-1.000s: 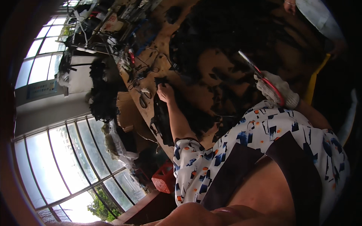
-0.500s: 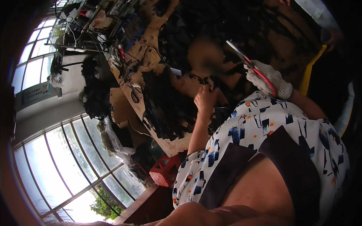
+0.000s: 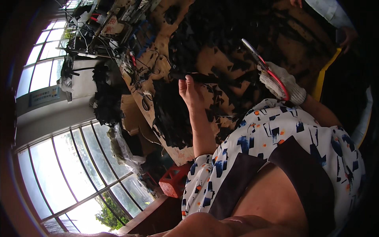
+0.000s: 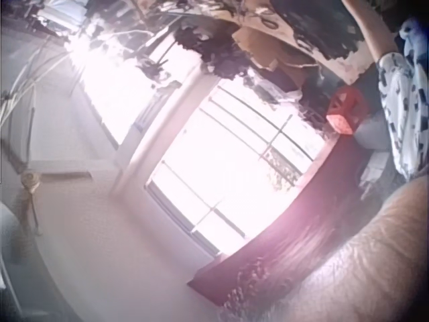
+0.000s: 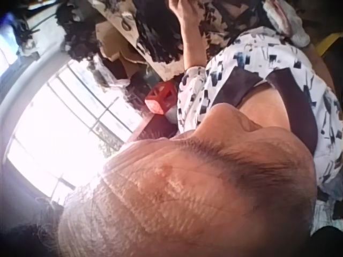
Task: The person picks up and moves black leather straps from a pile on a wooden table, using one hand while holding a tool in the other.
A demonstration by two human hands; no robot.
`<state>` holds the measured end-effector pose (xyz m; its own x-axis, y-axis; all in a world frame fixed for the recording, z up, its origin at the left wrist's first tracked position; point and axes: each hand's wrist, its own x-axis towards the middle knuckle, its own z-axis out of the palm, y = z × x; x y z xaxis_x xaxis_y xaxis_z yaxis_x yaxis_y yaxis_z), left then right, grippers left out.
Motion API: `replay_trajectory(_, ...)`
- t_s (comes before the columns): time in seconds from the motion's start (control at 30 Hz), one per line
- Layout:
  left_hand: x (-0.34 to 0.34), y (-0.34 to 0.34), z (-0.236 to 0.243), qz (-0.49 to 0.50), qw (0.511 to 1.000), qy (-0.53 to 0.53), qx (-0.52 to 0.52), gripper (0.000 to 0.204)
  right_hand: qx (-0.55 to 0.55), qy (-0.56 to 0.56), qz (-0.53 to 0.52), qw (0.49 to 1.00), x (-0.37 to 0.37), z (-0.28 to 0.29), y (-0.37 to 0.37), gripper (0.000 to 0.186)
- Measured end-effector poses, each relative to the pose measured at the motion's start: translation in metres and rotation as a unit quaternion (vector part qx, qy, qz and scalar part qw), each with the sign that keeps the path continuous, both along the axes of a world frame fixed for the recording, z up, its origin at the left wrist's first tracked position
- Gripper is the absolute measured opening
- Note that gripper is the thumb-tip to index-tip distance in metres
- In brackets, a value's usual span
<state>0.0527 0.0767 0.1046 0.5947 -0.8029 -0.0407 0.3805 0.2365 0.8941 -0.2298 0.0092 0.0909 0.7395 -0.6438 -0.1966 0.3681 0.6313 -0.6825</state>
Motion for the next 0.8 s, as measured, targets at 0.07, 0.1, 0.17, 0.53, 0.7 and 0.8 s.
replay_trajectory(0.07,0.001,-0.004,-0.004,0.027,0.998,0.049,-0.021,0.01,0.007,-0.003,-0.001,1.0,-0.004,-0.001,-0.004,0.044)
replay_trajectory(0.1,0.002,-0.003,-0.016,0.026,0.998,0.047,-0.022,0.01,0.016,-0.006,0.005,1.0,-0.004,-0.002,-0.006,0.044)
replay_trajectory(0.17,0.007,0.012,-0.06,0.055,0.997,0.025,0.053,0.01,-0.011,-0.016,0.005,1.0,0.003,0.004,-0.004,0.043)
replay_trajectory(0.53,-0.037,0.006,-0.076,-0.02,0.763,-0.619,0.184,0.011,0.016,0.013,0.004,1.0,0.003,0.004,-0.007,0.038)
replay_trajectory(0.7,-0.041,-0.059,-0.088,-0.046,0.709,-0.698,0.091,0.017,-0.047,0.044,0.012,0.998,0.007,0.015,-0.005,0.04)
replay_trajectory(0.8,-0.051,-0.076,-0.098,-0.125,0.6,-0.747,0.258,0.024,-0.037,0.068,0.005,0.997,0.005,0.016,-0.003,0.039)
